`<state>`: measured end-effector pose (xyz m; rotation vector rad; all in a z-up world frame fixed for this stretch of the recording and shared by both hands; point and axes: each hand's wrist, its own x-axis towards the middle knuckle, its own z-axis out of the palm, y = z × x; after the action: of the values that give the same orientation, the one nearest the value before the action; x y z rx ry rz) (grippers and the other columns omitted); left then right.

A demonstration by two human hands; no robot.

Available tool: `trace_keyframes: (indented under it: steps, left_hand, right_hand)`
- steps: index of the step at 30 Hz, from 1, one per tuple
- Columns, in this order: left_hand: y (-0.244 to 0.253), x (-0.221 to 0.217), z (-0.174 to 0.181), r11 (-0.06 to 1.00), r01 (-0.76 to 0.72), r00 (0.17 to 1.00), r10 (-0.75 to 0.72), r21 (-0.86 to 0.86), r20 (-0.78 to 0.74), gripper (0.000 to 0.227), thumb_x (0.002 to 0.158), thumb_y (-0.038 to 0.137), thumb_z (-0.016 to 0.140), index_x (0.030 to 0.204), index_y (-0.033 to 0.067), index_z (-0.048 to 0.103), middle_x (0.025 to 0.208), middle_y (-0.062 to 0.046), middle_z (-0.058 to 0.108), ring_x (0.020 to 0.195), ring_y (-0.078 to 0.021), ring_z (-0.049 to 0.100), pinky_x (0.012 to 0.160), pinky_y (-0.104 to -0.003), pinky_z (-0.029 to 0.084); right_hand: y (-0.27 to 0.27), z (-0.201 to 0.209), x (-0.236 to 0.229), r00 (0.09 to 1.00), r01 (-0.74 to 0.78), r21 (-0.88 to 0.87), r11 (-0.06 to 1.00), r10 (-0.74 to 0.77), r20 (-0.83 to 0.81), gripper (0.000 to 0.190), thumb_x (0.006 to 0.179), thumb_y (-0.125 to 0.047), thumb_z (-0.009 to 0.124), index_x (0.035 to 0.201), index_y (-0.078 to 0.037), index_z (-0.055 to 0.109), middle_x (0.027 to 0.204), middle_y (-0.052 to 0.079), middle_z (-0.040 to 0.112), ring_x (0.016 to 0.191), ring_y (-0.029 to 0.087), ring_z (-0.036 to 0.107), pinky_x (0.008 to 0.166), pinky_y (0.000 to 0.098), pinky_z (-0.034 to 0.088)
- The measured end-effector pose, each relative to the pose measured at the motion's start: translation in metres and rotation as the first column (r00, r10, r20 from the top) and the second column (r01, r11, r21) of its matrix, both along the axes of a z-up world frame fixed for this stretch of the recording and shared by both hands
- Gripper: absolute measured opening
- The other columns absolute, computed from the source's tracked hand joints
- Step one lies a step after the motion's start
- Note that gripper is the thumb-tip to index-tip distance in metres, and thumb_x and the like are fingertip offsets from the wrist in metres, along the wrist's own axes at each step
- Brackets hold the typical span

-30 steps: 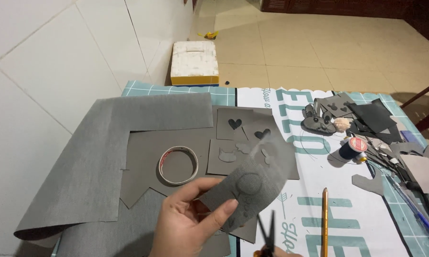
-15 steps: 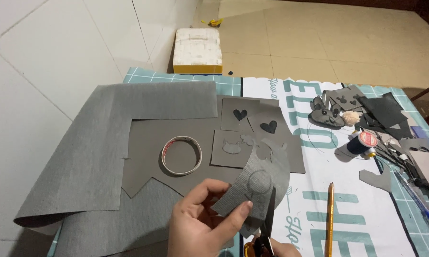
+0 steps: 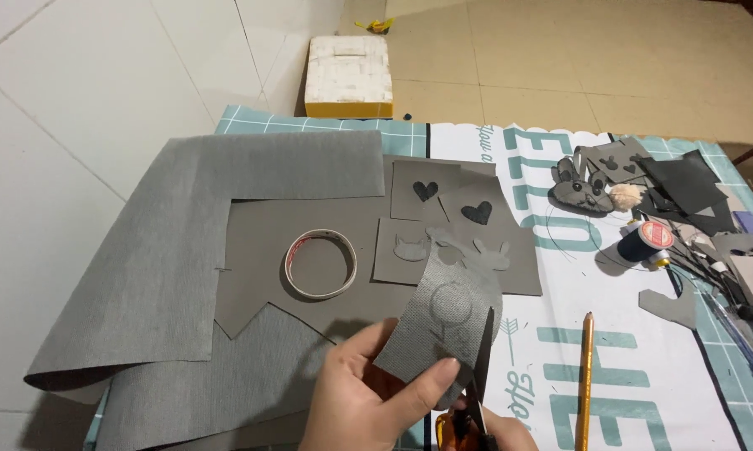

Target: Tracing a shape onto a grey foam sheet with a pencil and then cutting it out with scissors.

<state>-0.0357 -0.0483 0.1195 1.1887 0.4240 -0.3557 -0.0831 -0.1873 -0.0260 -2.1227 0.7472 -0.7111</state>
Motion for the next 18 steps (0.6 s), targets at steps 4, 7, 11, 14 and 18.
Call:
trace_keyframes:
  steps: [4, 7, 11, 14, 18]
  left_hand:
    - [0.0, 0.001, -0.002, 0.996, 0.043, 0.998, -0.04, 0.074, -0.039, 0.028, 0.075, 0.009, 0.088, 0.098, -0.0058, 0.086, 0.074, -0.013, 0.078, 0.066, -0.022, 0.066, 0.063, -0.035, 0.055]
    - [0.0, 0.001, -0.007, 0.986, 0.058, 0.998, -0.054, 0.154, -0.029, 0.025, 0.075, 0.014, 0.091, 0.09, -0.0045, 0.086, 0.065, -0.009, 0.073, 0.057, -0.0171, 0.059, 0.054, -0.031, 0.046]
    - [0.005, -0.001, -0.018, 0.987, 0.058, 0.994, -0.072, 0.152, 0.087, 0.027, 0.077, 0.017, 0.092, 0.073, -0.002, 0.073, 0.059, -0.005, 0.059, 0.059, -0.0178, 0.054, 0.057, -0.033, 0.045]
    - [0.004, 0.005, 0.008, 0.989, 0.061, 0.998, -0.058, 0.132, -0.032, 0.022, 0.073, 0.004, 0.087, 0.091, -0.0077, 0.087, 0.074, -0.014, 0.082, 0.069, -0.0224, 0.072, 0.066, -0.034, 0.059]
    - [0.006, 0.004, 0.001, 0.977, 0.106, 0.994, -0.11, 0.184, 0.012, 0.017, 0.078, 0.009, 0.093, 0.081, -0.0029, 0.081, 0.058, -0.003, 0.06, 0.052, -0.0138, 0.048, 0.051, -0.03, 0.037]
  right_hand:
    - [-0.055, -0.006, 0.025, 0.505, -0.127, 0.651, 0.749, 0.613, -0.607, 0.039, 0.085, -0.025, 0.08, 0.123, -0.027, 0.089, 0.113, -0.003, 0.089, 0.11, 0.008, 0.079, 0.101, 0.0176, 0.048]
    - [-0.03, 0.018, 0.003, 0.679, -0.067, 0.577, 0.814, 0.461, -0.572, 0.035, 0.083, -0.021, 0.079, 0.117, -0.02, 0.091, 0.103, 0.002, 0.091, 0.096, 0.012, 0.082, 0.091, 0.0206, 0.054]
    - [-0.056, 0.002, 0.019, 0.603, -0.085, 0.786, 0.613, 0.659, -0.449, 0.046, 0.081, -0.001, 0.087, 0.126, -0.009, 0.09, 0.095, 0.011, 0.082, 0.093, 0.021, 0.076, 0.09, 0.0261, 0.048]
    - [-0.06, 0.006, 0.018, 0.543, -0.201, 0.747, 0.634, 0.707, -0.453, 0.021, 0.077, -0.011, 0.092, 0.096, -0.004, 0.089, 0.079, 0.009, 0.077, 0.079, 0.018, 0.07, 0.079, 0.0261, 0.047]
    - [-0.066, -0.024, 0.016, 0.547, -0.204, 0.685, 0.7, 0.661, -0.513, 0.031, 0.073, -0.011, 0.094, 0.104, -0.01, 0.093, 0.087, 0.005, 0.089, 0.088, 0.011, 0.077, 0.088, 0.0207, 0.052]
